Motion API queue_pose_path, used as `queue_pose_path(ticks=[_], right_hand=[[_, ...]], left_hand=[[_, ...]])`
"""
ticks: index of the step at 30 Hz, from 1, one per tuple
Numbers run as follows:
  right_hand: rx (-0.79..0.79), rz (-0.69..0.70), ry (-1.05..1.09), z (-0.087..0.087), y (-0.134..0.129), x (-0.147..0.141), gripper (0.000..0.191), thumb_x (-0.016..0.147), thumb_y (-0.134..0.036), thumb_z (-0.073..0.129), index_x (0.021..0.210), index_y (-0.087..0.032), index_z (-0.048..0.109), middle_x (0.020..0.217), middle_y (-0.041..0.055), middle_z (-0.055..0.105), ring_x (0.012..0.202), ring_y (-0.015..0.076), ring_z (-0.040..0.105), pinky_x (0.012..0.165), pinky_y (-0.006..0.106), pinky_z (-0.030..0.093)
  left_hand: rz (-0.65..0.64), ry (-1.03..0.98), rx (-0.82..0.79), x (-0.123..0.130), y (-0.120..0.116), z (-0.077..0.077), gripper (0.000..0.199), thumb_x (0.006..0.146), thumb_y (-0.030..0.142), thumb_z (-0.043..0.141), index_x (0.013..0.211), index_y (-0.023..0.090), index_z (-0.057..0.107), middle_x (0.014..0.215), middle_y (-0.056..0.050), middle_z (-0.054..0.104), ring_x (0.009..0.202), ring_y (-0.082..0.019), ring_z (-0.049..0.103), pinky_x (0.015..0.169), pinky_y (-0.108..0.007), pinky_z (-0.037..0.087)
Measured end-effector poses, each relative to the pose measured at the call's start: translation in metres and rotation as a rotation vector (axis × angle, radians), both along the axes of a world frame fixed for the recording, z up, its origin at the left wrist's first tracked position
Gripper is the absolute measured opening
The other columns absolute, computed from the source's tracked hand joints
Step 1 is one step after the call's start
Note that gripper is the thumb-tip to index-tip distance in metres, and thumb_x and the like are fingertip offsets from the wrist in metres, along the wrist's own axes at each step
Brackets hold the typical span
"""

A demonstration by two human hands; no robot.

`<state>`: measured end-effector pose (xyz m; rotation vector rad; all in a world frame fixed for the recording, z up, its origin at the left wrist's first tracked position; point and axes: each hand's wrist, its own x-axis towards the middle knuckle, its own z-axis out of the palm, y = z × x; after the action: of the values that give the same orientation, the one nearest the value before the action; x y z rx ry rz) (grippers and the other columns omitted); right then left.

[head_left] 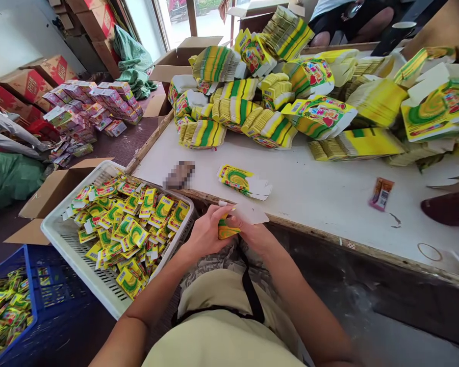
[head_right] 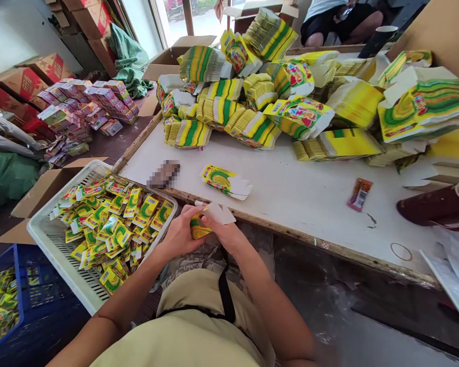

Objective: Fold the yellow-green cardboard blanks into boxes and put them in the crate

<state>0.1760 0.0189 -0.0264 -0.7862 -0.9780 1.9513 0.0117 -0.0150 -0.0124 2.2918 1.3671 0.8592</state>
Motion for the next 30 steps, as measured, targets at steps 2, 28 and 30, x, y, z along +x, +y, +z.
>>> queue_pose_path(ticks=[2,28,30], right_hand=[[0.006,-0.041,-0.041,-0.006,0.000,-0.001,0.058,0.070,-0.054,0.079,0.121,-0.028,0.065,0.125,0.0040,0.068,0.120,0.0262,0.060,0.105,0.043,0.047],[1.006,0.032,-0.685,0.007,0.006,0.019,0.023,0.093,-0.025,0.056,0.110,-0.024,0.072,0.148,0.0108,0.050,0.130,0.0266,0.056,0.106,0.043,0.048],[0.976,0.089,-0.644,0.010,0.010,0.025,0.021,0.088,-0.025,0.064,0.106,-0.025,0.074,0.144,0.0100,0.054,0.130,0.0277,0.056,0.106,0.044,0.048]], left_hand=[[-0.016,0.024,-0.077,0.001,0.001,0.001,0.074,0.076,0.029,0.070,0.137,0.026,0.029,0.126,-0.011,0.052,0.109,-0.026,0.062,0.082,-0.036,0.054],[0.214,-0.013,-0.216,-0.010,0.003,0.012,0.057,0.066,0.024,0.073,0.120,0.019,0.056,0.112,-0.007,0.068,0.100,-0.024,0.065,0.087,-0.037,0.052],[0.178,0.008,-0.231,-0.010,0.005,0.016,0.058,0.066,0.026,0.074,0.120,0.018,0.057,0.112,-0.008,0.069,0.099,-0.025,0.066,0.086,-0.037,0.052]])
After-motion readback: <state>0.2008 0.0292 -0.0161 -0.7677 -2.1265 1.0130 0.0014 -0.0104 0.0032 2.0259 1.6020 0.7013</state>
